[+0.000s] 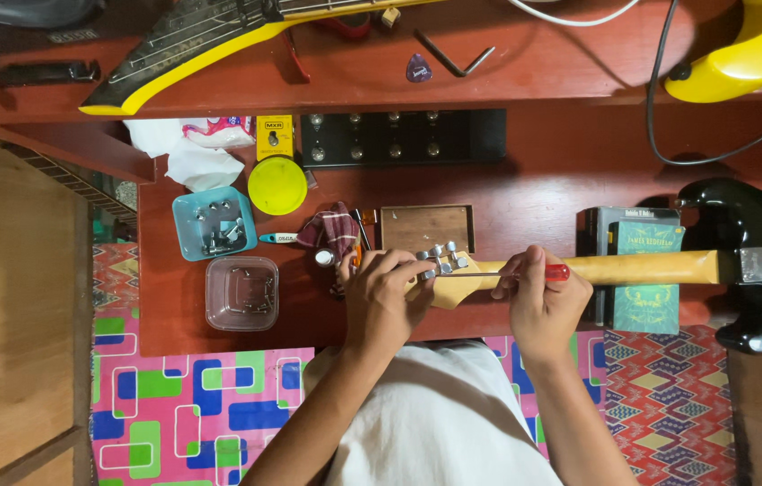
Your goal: The person installs tuning pegs onto a guitar headstock. They pick up each metal tuning peg from a container, place it into a hole on the headstock, and tighten it using a screwdriver. The process is repeated for each peg.
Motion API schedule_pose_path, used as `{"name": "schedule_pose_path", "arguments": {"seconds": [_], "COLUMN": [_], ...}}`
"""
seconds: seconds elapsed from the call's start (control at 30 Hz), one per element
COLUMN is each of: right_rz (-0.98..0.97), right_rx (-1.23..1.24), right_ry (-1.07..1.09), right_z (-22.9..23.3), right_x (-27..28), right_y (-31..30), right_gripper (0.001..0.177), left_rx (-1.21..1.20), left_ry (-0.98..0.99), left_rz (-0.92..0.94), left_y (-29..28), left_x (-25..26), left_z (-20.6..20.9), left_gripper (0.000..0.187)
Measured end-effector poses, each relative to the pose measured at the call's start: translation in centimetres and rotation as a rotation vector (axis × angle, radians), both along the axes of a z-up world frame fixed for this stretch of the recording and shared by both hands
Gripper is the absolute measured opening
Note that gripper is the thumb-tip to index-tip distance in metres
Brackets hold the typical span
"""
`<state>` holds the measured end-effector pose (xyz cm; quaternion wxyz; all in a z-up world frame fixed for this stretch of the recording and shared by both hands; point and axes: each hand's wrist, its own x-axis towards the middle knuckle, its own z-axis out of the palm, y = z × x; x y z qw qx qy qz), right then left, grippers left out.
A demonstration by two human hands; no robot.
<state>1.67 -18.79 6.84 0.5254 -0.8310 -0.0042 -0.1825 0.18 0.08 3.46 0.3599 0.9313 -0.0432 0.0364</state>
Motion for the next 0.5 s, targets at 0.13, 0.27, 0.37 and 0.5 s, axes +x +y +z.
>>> {"name": "schedule_pose_path", "arguments": {"seconds": [0.13,0.27,0.37,0.5], "right_rz": [0.002,0.006,0.019,0.028], "right_rx": [-0.007,-0.041,-0.054,-0.119], "right_ry": [0.012,0.023,0.025,0.014], "right_z": [0.1,0.7,1.0,1.7], "right_x": [0.1,0.4,0.4,0.6], "right_y": [0.0,0.1,0.3,0.6], "right_gripper": [0.055,0.054,0.053,0.053], "left_rx": [-0.01,-0.032,-0.026,-0.032], "left_ry": [0.003,0.014,0.009,0.003], "left_rz": [0.009,0.006,0.005,0.022], "left_y": [0.0,0.0,0.0,0.0], "left_x": [-0.1,-0.1,-0.1,-0.1], "left_z": [-0.7,-0.7,-1.6,-1.0], "left_gripper": [0.018,0.019,0.026,0.019]}}
